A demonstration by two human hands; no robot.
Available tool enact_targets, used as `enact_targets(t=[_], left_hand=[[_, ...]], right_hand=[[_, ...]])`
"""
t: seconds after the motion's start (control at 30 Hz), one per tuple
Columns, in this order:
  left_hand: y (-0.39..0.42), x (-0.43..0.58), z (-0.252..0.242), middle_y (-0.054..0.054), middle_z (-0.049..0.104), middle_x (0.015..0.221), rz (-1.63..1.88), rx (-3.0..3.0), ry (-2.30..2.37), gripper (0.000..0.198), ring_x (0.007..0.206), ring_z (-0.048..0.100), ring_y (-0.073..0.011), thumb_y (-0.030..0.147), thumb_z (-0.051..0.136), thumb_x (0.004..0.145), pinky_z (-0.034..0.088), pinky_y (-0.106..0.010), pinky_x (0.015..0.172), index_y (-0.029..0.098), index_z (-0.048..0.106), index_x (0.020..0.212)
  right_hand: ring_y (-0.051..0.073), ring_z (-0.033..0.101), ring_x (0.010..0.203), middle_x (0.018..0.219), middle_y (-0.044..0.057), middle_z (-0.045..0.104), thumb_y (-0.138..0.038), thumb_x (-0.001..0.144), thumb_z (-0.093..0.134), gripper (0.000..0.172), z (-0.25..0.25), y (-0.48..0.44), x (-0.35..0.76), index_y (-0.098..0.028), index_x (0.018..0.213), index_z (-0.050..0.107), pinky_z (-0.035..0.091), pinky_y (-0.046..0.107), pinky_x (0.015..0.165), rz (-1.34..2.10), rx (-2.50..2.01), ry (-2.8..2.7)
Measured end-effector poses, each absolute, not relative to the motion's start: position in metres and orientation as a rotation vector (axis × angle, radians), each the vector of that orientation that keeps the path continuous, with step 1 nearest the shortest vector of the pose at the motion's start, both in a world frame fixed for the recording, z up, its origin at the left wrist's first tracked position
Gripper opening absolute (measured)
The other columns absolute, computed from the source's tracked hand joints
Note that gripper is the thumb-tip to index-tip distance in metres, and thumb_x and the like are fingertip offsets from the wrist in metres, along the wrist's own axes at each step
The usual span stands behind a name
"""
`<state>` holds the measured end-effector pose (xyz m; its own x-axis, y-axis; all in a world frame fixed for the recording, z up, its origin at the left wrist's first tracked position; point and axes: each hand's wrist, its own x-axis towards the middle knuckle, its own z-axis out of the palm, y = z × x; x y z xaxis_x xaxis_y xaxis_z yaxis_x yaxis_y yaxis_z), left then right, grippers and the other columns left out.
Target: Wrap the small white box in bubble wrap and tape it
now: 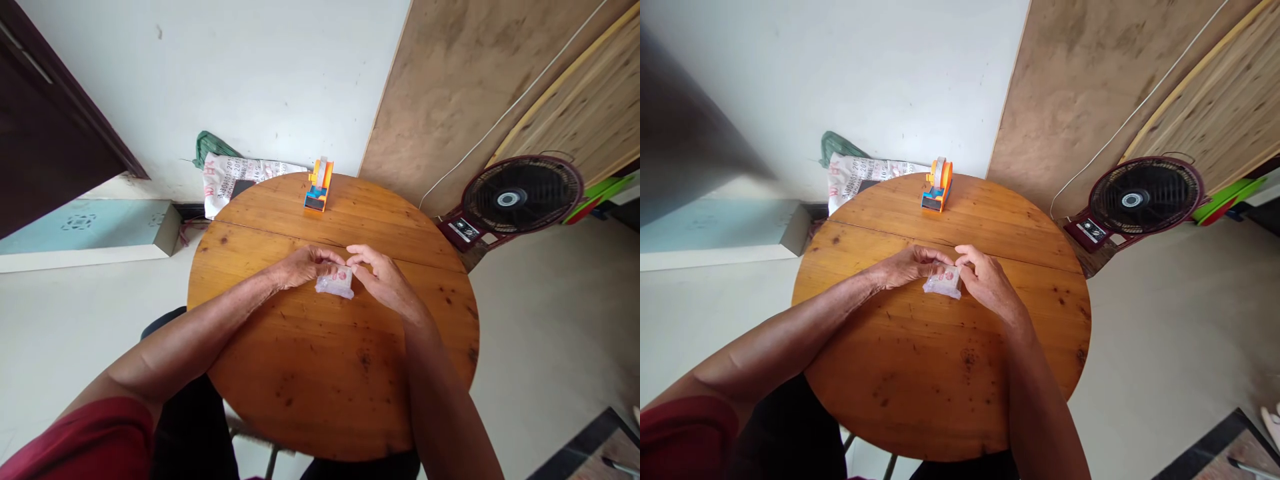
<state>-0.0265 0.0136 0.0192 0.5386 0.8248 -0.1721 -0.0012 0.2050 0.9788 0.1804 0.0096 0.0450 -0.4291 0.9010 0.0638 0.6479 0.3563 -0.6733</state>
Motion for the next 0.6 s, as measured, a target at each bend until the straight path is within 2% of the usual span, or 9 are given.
enact_targets(t=[0.2,0.37,0.5,0.6], left_hand=[[0.0119,-0.0253,0.0204,-0.002,0.071,0.084,0.683,1.228,0.847,0.027,0.070,0.059,-0.0104,0.031,0.074,0.078,0.042,-0.022,0.069,0.014,0.072,0.098],[0.0112,-0.0256,0.0221,-0.001,0.070,0.082,0.674,1.238,0.850,0.028,0.069,0.058,-0.0098,0.032,0.074,0.078,0.042,-0.022,0.068,0.014,0.071,0.099],[0.0126,-0.0261,0.0188,-0.002,0.071,0.083,0.699,1.229,0.849,0.031,0.070,0.059,-0.0106,0.032,0.077,0.074,0.043,-0.023,0.068,0.014,0.071,0.099],[0.0132,-0.0260,0.0171,-0.002,0.071,0.083,0.705,1.230,0.858,0.032,0.070,0.059,-0.0110,0.032,0.077,0.074,0.043,-0.023,0.068,0.014,0.071,0.099]], right_hand=[[0.019,0.067,0.095,0.106,0.005,0.075,-0.014,0.087,0.046,0.049,0.0458,0.0087,0.1780,-0.017,0.136,0.052,0.048,0.032,0.086,0.770,-1.346,-2.241],[0.021,0.066,0.098,0.106,0.006,0.075,-0.015,0.087,0.046,0.047,0.0492,0.0073,0.1781,-0.016,0.133,0.055,0.048,0.035,0.090,0.752,-1.318,-2.295],[0.022,0.066,0.103,0.113,0.006,0.074,-0.016,0.088,0.045,0.045,0.0466,0.0092,0.1806,-0.019,0.131,0.057,0.048,0.037,0.093,0.691,-1.354,-2.223],[0.022,0.067,0.104,0.114,0.009,0.074,-0.018,0.089,0.045,0.045,0.0435,0.0108,0.1817,-0.017,0.133,0.056,0.048,0.038,0.094,0.757,-1.373,-2.202]])
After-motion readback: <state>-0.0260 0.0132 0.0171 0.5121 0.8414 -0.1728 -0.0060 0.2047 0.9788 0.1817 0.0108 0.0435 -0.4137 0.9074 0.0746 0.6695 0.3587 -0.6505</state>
